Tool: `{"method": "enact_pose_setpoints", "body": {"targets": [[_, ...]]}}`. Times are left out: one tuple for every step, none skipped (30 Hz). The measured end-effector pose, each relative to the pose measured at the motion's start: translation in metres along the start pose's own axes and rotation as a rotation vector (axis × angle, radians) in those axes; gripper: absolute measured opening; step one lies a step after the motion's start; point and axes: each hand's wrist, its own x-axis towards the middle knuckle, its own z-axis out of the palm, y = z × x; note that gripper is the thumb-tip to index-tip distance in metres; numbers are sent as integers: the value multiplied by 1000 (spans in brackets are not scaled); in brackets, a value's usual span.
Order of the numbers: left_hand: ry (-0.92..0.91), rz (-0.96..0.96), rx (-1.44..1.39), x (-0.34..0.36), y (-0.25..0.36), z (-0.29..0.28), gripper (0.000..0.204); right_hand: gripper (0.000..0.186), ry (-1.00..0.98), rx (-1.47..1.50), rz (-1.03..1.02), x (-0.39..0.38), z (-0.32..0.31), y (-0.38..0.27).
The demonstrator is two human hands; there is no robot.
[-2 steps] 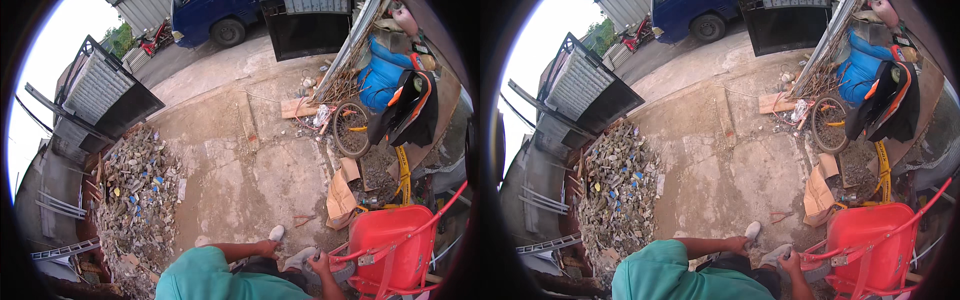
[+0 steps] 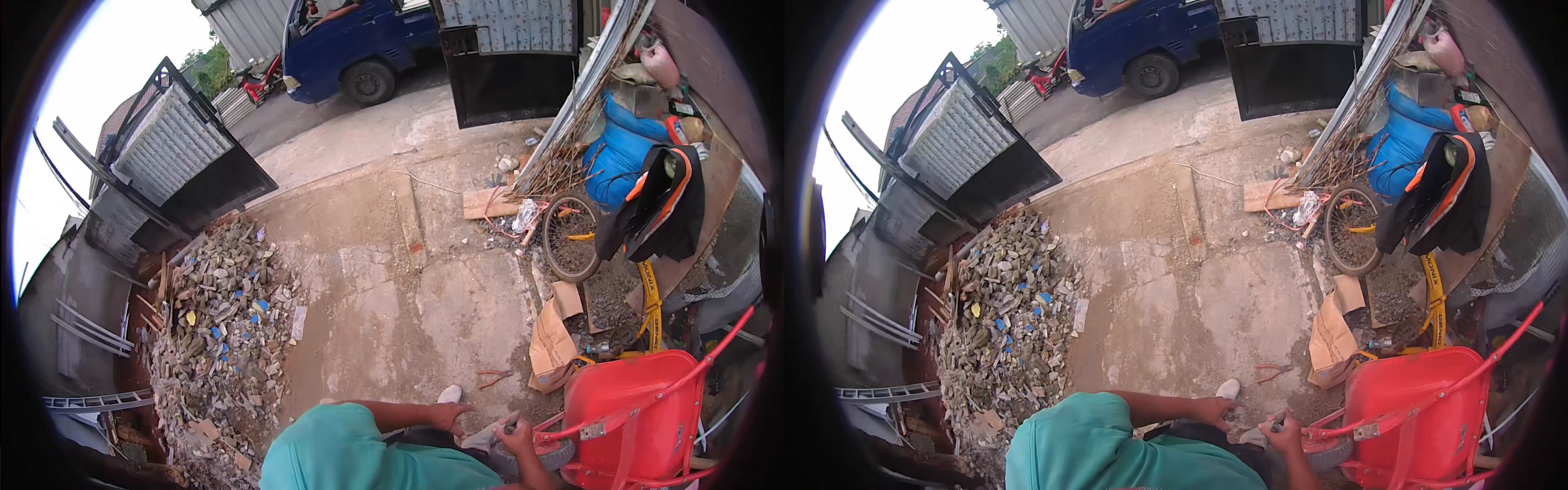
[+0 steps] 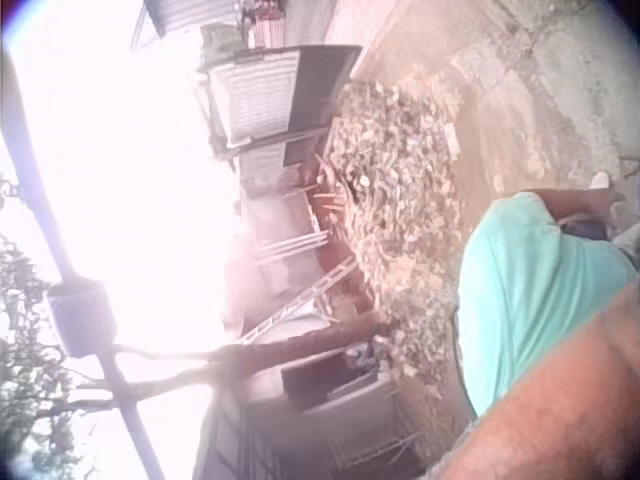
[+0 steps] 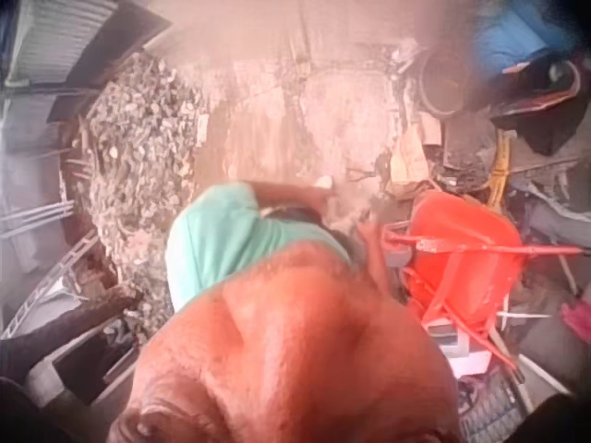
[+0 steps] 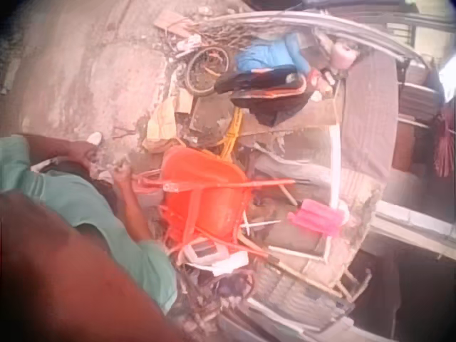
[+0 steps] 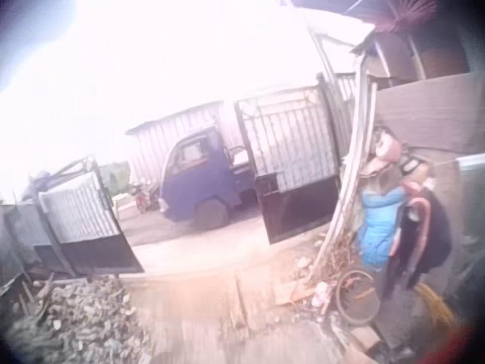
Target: The person uses pliers to adjust the wheel axle of a red wheelbarrow. They repeatedly loosen and tighten the axle nut, reposition the wheel, and test its movement. The person works in a cluttered outdoor area with debris and other tools visible.
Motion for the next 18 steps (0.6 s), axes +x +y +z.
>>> {"method": "enact_pose_setpoints", "body": {"targets": [[44, 110, -4, -2, 29, -9, 98, 42, 65, 34, -49, -1, -3, -23], [87, 215, -8, -5, 63, -19, 97, 44, 125, 72, -101, 2, -6, -40], [132, 270, -30, -5, 77, -20, 95, 38, 185, -118, -318, 5, -6, -55], [169, 335, -46, -3, 91, -22, 92, 40, 206, 33, -272, 3, -5, -63], [198, 366, -77, 9, 95, -19, 90, 43, 223, 185, -225, 4, -1, -68], [229, 391, -115, 17, 99, -18, 88, 46, 227, 339, -172, 2, 3, -74], [323, 491, -14, 20, 105, -20, 76, 46, 252, 411, -191, -6, 3, -91], [278, 440, -2, 18, 109, -24, 70, 47, 275, 484, -209, -10, 0, -109], [224, 396, 3, 13, 123, -35, 65, 47, 306, 551, -219, -17, -5, -123], [172, 349, 11, 7, 134, -45, 59, 51, 326, 543, -225, -24, -8, -130], [153, 350, 80, 3, 138, -52, 54, 55, 348, 539, -229, -30, -13, -133], [133, 348, 149, 0, 137, -58, 49, 60, 369, 538, -232, -37, -16, -135], [110, 345, 222, -2, 133, -62, 44, 64, 459, 525, -235, -42, -18, -136], [124, 330, 308, 2, 124, -66, 41, 67, 551, 512, -236, -46, -19, -135], [123, 322, 396, 6, 115, -68, 37, 70, 656, 498, -228, -53, -21, -133], [105, 285, 460, 7, 116, -72, 36, 72, 718, 295, -187, -62, -29, -136], [84, 245, 527, 7, 115, -79, 36, 73, 767, 98, -134, -71, -37, -140], [68, 229, 602, 9, 113, -83, 36, 71, 708, -105, -116, -77, -45, -139]]}}
